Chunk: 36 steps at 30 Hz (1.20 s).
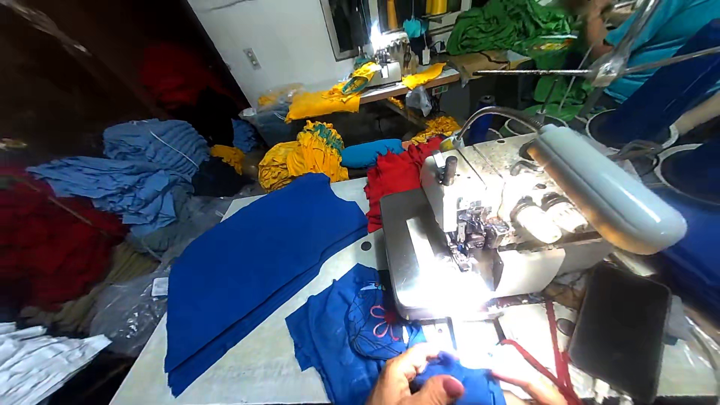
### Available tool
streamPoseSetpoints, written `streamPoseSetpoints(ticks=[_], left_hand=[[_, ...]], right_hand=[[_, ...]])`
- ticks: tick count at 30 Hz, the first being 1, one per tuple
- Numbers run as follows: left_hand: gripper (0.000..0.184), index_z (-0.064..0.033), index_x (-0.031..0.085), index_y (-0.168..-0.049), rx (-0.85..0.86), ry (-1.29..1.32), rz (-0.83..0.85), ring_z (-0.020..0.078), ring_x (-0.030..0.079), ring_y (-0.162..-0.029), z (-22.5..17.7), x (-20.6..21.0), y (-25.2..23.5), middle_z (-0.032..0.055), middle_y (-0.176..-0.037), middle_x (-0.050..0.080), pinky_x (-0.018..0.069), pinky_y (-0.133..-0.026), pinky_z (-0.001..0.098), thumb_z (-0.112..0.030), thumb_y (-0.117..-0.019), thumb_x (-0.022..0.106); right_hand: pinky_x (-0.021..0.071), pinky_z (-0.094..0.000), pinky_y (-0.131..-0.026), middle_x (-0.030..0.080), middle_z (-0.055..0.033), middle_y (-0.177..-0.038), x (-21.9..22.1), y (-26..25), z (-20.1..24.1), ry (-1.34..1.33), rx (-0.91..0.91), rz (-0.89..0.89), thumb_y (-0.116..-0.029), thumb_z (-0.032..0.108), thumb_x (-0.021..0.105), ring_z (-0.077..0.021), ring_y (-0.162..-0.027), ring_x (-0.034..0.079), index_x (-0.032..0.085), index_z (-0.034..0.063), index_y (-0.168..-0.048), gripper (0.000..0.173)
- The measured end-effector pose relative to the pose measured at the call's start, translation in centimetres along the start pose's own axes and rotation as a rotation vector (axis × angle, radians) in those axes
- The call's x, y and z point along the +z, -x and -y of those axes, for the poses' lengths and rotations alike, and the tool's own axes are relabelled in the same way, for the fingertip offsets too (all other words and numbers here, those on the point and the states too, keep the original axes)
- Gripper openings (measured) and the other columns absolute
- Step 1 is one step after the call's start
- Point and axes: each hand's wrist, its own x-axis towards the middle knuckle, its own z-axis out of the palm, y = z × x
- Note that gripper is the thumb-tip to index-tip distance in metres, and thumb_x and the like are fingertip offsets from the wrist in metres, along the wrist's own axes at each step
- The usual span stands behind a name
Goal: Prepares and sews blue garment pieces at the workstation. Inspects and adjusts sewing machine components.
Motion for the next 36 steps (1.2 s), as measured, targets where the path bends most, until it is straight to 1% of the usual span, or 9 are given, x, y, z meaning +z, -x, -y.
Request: streamPoseSetpoints(ticks=[3, 7, 9, 12, 16, 21, 26, 28, 36], left_hand=[[0.012, 0.0022, 0.072, -0.1, 0.12, 0.084, -0.149, 0.0018, 0.069, -0.092, 0.5, 1.0, -0.5, 0.0012, -0.099, 0.074, 0.0585, -0.085, 0.0214, -0.002, -0.0888, 0.074], [0.026, 0.0104, 0.072, -0.106, 0.253, -0.103, -0.176, 0.0102, 0.073, -0.1, 0.9, 2.8, -1.8, 0.0133, -0.106, 0.076, 0.0584, -0.093, 0.0263, 0.002, -0.0826, 0.076], [0.035, 0.0122, 0.069, -0.112, 0.245, -0.171, -0.192, 0.0104, 0.073, -0.098, 1.4, 3.9, -2.4, 0.0154, -0.107, 0.076, 0.0576, -0.092, 0.0266, -0.001, -0.0819, 0.079], [0.042, 0.0134, 0.068, -0.113, 0.26, -0.294, -0.307, 0.014, 0.073, -0.094, 1.9, 5.1, -3.6, 0.0171, -0.101, 0.076, 0.0579, -0.09, 0.0288, -0.008, -0.0813, 0.082], [0.03, 0.0092, 0.074, -0.105, 0.287, -0.437, -0.358, 0.0186, 0.075, -0.096, 1.3, 6.4, -4.6, 0.0177, -0.102, 0.077, 0.0569, -0.094, 0.0286, -0.006, -0.0808, 0.081], [0.015, 0.0068, 0.076, -0.095, 0.275, -0.291, -0.421, 0.0093, 0.073, -0.094, 2.0, 5.7, -3.8, 0.0134, -0.096, 0.076, 0.0572, -0.091, 0.0226, 0.003, -0.0823, 0.07], [0.011, 0.0044, 0.074, -0.089, 0.267, -0.146, -0.451, 0.0008, 0.068, -0.083, 2.3, 4.1, -3.0, 0.0047, -0.086, 0.073, 0.057, -0.079, 0.0166, -0.002, -0.0908, 0.066], [0.017, 0.0024, 0.072, -0.084, 0.219, -0.03, -0.495, -0.0001, 0.063, -0.077, 2.4, 3.8, -2.7, 0.0007, -0.08, 0.067, 0.0532, -0.074, 0.016, -0.003, -0.0956, 0.06], [0.025, -0.0038, 0.074, -0.089, 0.082, 0.602, -0.683, 0.0049, 0.068, -0.085, 1.7, 5.6, -1.3, 0.0013, -0.088, 0.072, 0.0567, -0.081, 0.0222, 0.002, -0.0981, 0.051]], right_hand=[[0.061, -0.0224, -0.082, 0.073, 0.0144, -0.111, -0.4, -0.1, -0.4, -0.138, 0.168, -0.048, -0.0926, -0.003, 0.065, 0.0004, -0.095, 0.071, 0.041, 0.0124, -0.129, 0.047], [0.0593, -0.0235, -0.079, 0.073, 0.0121, -0.091, -1.7, -1.8, -0.8, -0.163, 0.482, -0.114, -0.0979, 0.005, 0.059, 0.0004, -0.084, 0.07, 0.062, 0.0095, -0.109, 0.012], [0.0602, -0.0258, -0.08, 0.074, 0.0066, -0.087, -2.2, -3.1, -1.5, -0.166, 0.526, -0.155, -0.0984, 0.001, 0.057, -0.0029, -0.082, 0.07, 0.069, 0.0064, -0.1, 0.013], [0.0595, -0.0246, -0.075, 0.074, 0.0052, -0.08, -3.1, -5.1, -2.3, -0.167, 0.504, -0.265, -0.1, -0.001, 0.051, -0.0034, -0.075, 0.07, 0.068, 0.0063, -0.094, 0.02], [0.0522, -0.0162, -0.053, 0.066, 0.0062, -0.069, -3.9, -7.1, -3.0, -0.209, 0.492, -0.439, -0.1051, 0.001, 0.043, -0.0004, -0.057, 0.062, 0.062, 0.0058, -0.094, 0.022], [0.0563, -0.0187, -0.057, 0.072, 0.0002, -0.078, -3.9, -6.0, -2.0, -0.23, 0.577, -0.376, -0.1097, 0.01, 0.039, -0.0045, -0.061, 0.066, 0.067, 0.0031, -0.099, 0.03], [0.0583, -0.0217, -0.068, 0.073, 0.0037, -0.078, -3.4, -3.1, -1.4, -0.189, 0.551, -0.172, -0.0895, 0.0, 0.069, -0.0032, -0.071, 0.069, 0.072, 0.0091, -0.088, 0.009], [0.0583, -0.0222, -0.07, 0.072, 0.004, -0.078, -2.9, -2.4, -1.6, -0.18, 0.493, -0.211, -0.0906, -0.001, 0.067, -0.0032, -0.072, 0.068, 0.072, 0.0095, -0.086, 0.013], [0.0565, -0.0198, -0.072, 0.071, 0.0068, -0.08, -0.7, -0.6, -1.7, -0.321, 0.306, -0.462, -0.0987, -0.004, 0.051, -0.0009, -0.075, 0.066, 0.071, 0.0159, -0.083, 0.033]])
